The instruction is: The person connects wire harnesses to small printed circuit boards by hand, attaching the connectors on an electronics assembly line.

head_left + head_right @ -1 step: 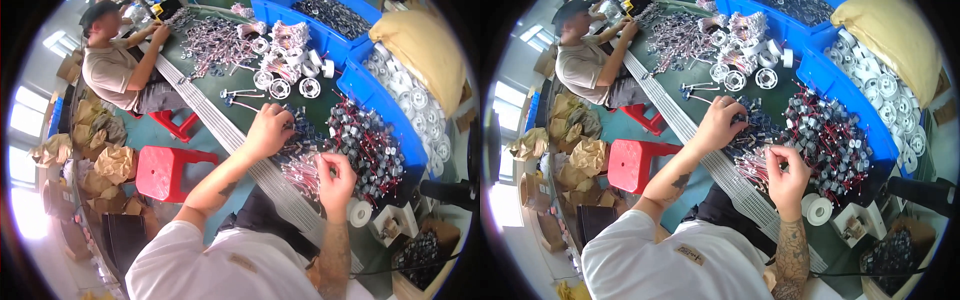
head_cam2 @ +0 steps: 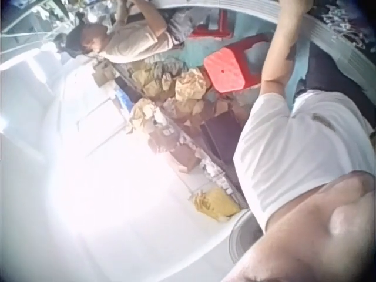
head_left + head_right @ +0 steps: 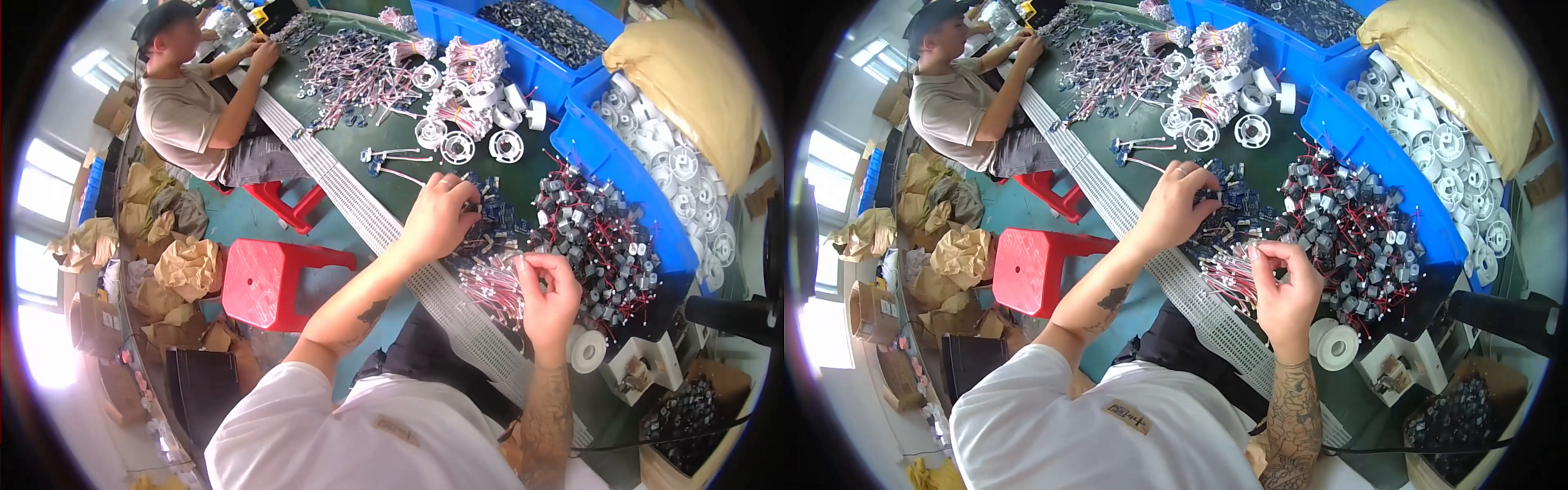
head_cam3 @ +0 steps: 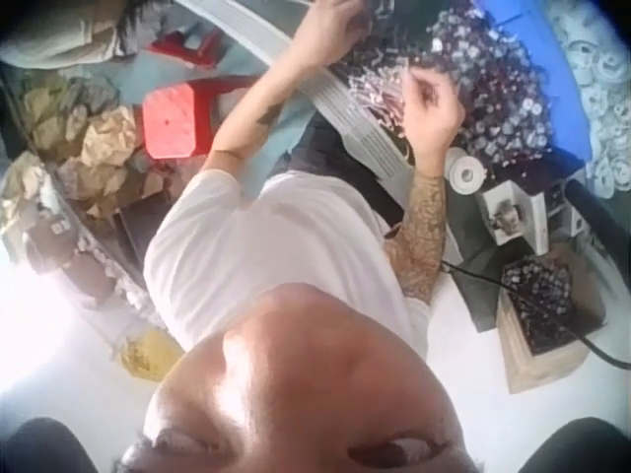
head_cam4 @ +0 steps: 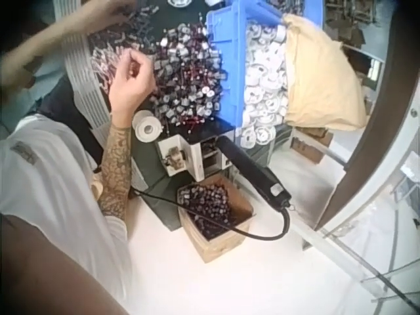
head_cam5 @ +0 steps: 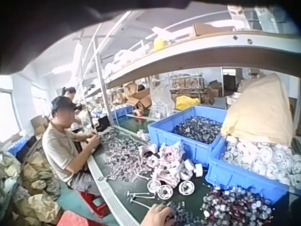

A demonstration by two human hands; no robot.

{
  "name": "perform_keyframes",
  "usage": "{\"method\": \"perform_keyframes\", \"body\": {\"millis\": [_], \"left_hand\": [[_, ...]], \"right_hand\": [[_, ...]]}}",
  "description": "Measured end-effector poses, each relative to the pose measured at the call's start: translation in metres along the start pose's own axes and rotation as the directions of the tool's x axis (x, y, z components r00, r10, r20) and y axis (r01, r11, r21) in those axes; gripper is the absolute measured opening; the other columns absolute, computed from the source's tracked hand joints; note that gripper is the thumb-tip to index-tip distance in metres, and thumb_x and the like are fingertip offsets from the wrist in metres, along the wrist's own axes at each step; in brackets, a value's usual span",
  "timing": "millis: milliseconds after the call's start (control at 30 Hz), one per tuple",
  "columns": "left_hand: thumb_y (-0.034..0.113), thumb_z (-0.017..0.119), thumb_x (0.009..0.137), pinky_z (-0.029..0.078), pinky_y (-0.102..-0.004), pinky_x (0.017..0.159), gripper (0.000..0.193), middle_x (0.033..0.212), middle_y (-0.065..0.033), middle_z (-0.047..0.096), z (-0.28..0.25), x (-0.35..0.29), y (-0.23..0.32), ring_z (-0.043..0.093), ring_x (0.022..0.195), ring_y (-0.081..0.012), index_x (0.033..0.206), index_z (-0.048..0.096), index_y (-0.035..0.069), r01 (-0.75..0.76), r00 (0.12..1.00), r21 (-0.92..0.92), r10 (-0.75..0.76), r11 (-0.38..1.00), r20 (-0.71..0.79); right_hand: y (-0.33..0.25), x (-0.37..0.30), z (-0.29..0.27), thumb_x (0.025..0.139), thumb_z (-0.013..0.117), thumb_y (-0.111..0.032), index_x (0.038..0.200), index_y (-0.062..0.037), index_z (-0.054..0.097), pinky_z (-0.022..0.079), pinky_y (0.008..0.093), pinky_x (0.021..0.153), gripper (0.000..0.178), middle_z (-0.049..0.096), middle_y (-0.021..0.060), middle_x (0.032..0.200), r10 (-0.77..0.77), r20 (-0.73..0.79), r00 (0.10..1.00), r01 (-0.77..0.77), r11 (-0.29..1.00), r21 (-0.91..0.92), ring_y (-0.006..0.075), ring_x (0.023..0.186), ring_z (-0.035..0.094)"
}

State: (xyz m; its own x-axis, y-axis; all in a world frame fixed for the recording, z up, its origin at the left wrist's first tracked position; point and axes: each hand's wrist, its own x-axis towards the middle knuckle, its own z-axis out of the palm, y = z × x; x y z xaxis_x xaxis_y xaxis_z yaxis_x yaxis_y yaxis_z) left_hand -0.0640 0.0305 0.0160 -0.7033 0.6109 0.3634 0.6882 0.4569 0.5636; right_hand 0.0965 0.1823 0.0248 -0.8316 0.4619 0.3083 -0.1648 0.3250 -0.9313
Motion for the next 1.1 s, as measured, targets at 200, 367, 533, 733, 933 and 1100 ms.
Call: {"method": "perform_keyframes", "body": {"millis": [200, 367, 533, 733, 933, 1100], "left_hand": [[0.006, 0.073, 0.085, 0.054, -0.0341, 0.071, 0.017, 0.085, -0.0100, 0.069, -0.002, -0.021, 0.015, 0.068, 0.079, -0.0212, 0.098, 0.063, 0.001, 0.240, 0.954, -0.457, -0.295, 0.857, -0.053], [0.002, 0.063, 0.096, 0.057, -0.0264, 0.071, 0.013, 0.094, -0.0067, 0.068, -0.003, -0.042, 0.031, 0.069, 0.086, -0.0139, 0.108, 0.062, -0.002, 0.418, 0.881, -0.830, -0.387, 0.370, 0.271], [-0.001, 0.061, 0.096, 0.056, -0.0260, 0.073, 0.023, 0.095, -0.0070, 0.068, -0.006, -0.054, 0.031, 0.066, 0.081, -0.0122, 0.119, 0.062, -0.004, 0.453, 0.880, -0.799, -0.340, 0.396, 0.330], [-0.003, 0.062, 0.093, 0.053, -0.0258, 0.074, 0.023, 0.093, -0.0065, 0.068, -0.006, -0.054, 0.038, 0.064, 0.080, -0.0123, 0.116, 0.065, -0.004, 0.507, 0.849, -0.765, -0.381, 0.397, 0.365], [-0.003, 0.063, 0.092, 0.053, -0.0254, 0.074, 0.022, 0.094, -0.0056, 0.068, -0.007, -0.055, 0.042, 0.063, 0.080, -0.0112, 0.114, 0.067, -0.003, 0.515, 0.853, -0.717, -0.362, 0.470, 0.376], [0.000, 0.066, 0.092, 0.054, -0.0248, 0.077, 0.022, 0.095, -0.0052, 0.070, -0.008, -0.058, 0.040, 0.066, 0.085, -0.0101, 0.113, 0.070, -0.001, 0.466, 0.885, -0.671, -0.317, 0.578, 0.341]], "right_hand": [[-0.008, 0.001, 0.000, 0.088, 0.072, 0.005, 0.101, 0.0044, 0.067, 0.054, 0.0244, 0.074, 0.014, 0.069, 0.0095, 0.095, 0.137, 0.070, 0.988, -0.152, 0.939, 0.309, 0.0110, 0.081, 0.063], [-0.005, 0.002, -0.001, 0.088, 0.071, 0.007, 0.105, 0.0060, 0.068, 0.054, 0.0226, 0.076, 0.017, 0.070, 0.0076, 0.098, 0.316, 0.223, 0.922, -0.377, 0.865, 0.333, 0.0091, 0.084, 0.065], [0.001, 0.003, 0.008, 0.090, 0.074, -0.008, 0.093, 0.0019, 0.067, 0.048, 0.0223, 0.060, 0.013, 0.067, 0.0028, 0.078, 0.291, 0.258, 0.921, -0.340, 0.924, 0.174, 0.0051, 0.068, 0.060], [0.011, 0.000, 0.011, 0.091, 0.071, -0.009, 0.093, 0.0031, 0.065, 0.051, 0.0282, 0.060, 0.014, 0.069, 0.0096, 0.084, 0.130, 0.235, 0.963, -0.166, 0.975, 0.145, 0.0134, 0.068, 0.065], [0.006, -0.001, 0.008, 0.086, 0.069, -0.004, 0.091, 0.0027, 0.065, 0.051, 0.0322, 0.060, 0.009, 0.067, 0.0120, 0.081, 0.036, 0.226, 0.973, -0.053, 0.996, 0.068, 0.0229, 0.068, 0.066], [0.003, 0.003, 0.001, 0.087, 0.069, -0.001, 0.089, 0.0052, 0.065, 0.050, 0.0278, 0.058, 0.007, 0.065, 0.0096, 0.080, -0.002, 0.327, 0.945, 0.015, 0.999, -0.038, 0.0136, 0.065, 0.063]]}}
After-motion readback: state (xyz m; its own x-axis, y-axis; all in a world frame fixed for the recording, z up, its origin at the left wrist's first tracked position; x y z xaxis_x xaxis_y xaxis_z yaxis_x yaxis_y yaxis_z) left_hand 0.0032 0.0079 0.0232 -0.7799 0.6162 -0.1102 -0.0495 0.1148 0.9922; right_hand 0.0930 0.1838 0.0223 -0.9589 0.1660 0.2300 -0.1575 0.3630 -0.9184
